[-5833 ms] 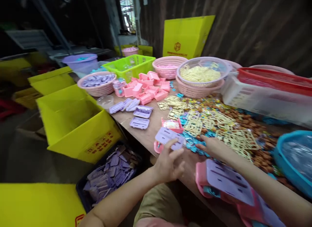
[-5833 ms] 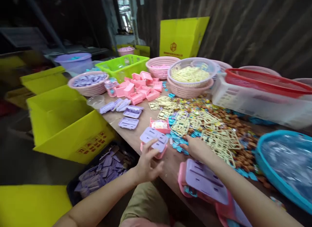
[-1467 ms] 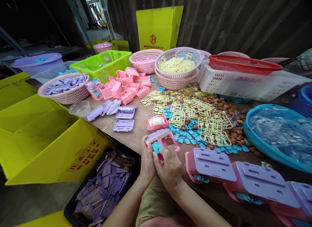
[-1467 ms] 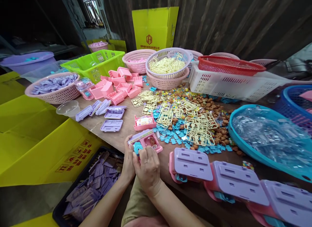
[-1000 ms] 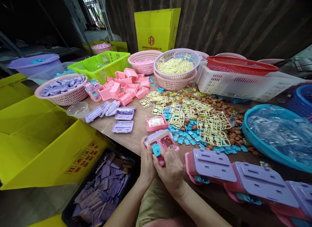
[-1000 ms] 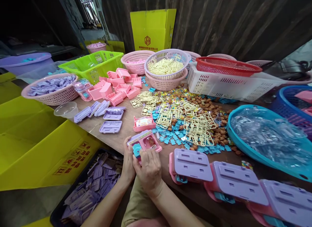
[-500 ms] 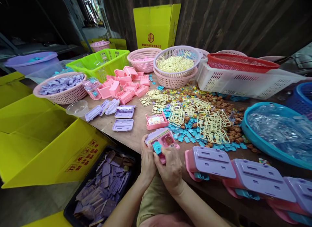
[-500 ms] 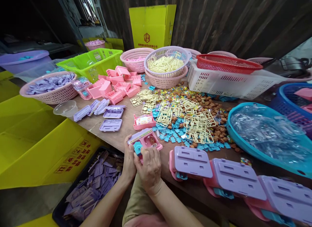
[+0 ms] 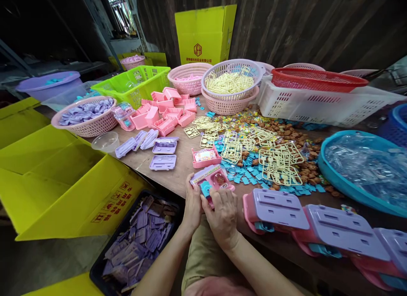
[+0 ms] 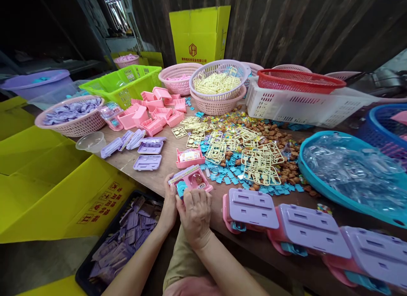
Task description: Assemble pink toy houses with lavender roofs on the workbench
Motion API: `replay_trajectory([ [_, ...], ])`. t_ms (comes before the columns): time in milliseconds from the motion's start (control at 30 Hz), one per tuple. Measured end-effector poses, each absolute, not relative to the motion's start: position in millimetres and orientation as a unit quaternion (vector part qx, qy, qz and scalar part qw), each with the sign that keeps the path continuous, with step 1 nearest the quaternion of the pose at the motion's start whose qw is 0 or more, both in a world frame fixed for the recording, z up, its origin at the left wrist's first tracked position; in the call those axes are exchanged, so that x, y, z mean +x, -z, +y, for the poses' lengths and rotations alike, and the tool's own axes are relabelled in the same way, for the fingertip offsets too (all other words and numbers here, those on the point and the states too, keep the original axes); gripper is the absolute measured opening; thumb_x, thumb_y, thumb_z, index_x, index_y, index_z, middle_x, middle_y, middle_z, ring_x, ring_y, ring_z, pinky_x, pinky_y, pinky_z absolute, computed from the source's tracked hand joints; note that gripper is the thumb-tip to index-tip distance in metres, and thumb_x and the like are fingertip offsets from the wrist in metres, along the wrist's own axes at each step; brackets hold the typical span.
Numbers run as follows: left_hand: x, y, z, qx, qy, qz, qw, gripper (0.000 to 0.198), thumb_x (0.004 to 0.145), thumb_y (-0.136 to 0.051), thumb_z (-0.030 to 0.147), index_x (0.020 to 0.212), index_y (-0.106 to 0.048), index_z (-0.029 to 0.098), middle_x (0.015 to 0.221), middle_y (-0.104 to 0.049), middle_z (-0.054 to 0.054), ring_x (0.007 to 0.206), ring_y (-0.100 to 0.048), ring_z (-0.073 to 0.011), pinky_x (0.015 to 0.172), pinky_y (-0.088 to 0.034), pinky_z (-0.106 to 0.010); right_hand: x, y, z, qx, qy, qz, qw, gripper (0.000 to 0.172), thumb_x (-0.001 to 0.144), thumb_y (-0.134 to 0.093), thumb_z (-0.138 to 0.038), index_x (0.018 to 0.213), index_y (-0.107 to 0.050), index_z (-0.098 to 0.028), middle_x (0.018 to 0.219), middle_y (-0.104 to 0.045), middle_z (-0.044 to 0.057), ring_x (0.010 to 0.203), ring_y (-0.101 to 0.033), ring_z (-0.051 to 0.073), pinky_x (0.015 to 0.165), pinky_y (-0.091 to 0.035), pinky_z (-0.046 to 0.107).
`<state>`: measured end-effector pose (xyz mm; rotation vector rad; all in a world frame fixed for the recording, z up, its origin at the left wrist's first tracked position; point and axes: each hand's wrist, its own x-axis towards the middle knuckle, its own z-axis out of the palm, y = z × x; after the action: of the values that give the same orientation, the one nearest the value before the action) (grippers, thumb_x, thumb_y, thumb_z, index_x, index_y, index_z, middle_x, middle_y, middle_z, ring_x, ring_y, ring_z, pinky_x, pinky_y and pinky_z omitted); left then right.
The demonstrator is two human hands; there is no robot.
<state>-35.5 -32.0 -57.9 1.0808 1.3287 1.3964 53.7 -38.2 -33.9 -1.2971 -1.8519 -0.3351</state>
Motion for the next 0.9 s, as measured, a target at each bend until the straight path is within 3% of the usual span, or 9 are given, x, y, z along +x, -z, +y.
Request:
replay_trajectory([
  [233, -49.9, 58.5, -29.5, 0.469, -0.542, 0.47, 0.516, 0.077, 0.071, -0.06, 0.057, 0.128, -0.021, 0.022, 0.122, -0.046, -0.01, 0.109, -0.049, -0.0234, 0.097, -0.038, -0.039, 64.4, 27.2, -39.4, -0.462, 0.041, -0.774, 0.431, 0.015, 0.09, -0.042, -0.021, 0.096, -0.054, -0.015, 0.079, -0.059, 0.006, 0.079, -0.052, 0.021, 0.071, -0.043, 0.033],
  [567, -50.6, 48.3, -31.7, 0.463, -0.539, 0.43, 0.557, 0.069, 0.071, -0.067, 0.043, 0.123, -0.024, 0.024, 0.121, -0.048, -0.007, 0.106, -0.05, -0.0208, 0.096, -0.038, -0.037, 67.6, 27.7, -41.1, -0.43, 0.011, -0.78, 0.454, 0.018, 0.087, -0.044, -0.017, 0.102, -0.054, -0.017, 0.082, -0.058, 0.005, 0.082, -0.051, 0.022, 0.076, -0.045, 0.037],
  [733, -49.5, 41.3, -33.3, 0.435, -0.555, 0.411, 0.578, 0.061, 0.073, -0.066, 0.04, 0.118, -0.027, 0.023, 0.12, -0.049, -0.007, 0.109, -0.05, -0.0221, 0.096, -0.038, -0.038, 83.5, 15.0, -33.1, -0.461, -0.165, -0.761, 0.426, 0.022, 0.086, -0.048, -0.025, 0.107, -0.057, -0.023, 0.106, -0.058, 0.007, 0.103, -0.05, 0.023, 0.09, -0.04, 0.042],
  [900, -50.7, 42.3, -35.7, 0.437, -0.546, 0.404, 0.59, 0.064, 0.072, -0.068, 0.039, 0.119, -0.025, 0.025, 0.126, -0.045, -0.007, 0.114, -0.048, -0.0231, 0.1, -0.035, -0.039, 97.5, 17.0, -11.0, -0.523, -0.396, -0.641, 0.4, 0.058, 0.08, -0.053, -0.048, 0.131, -0.038, -0.024, 0.134, -0.044, 0.01, 0.125, -0.039, 0.026, 0.103, -0.031, 0.047],
])
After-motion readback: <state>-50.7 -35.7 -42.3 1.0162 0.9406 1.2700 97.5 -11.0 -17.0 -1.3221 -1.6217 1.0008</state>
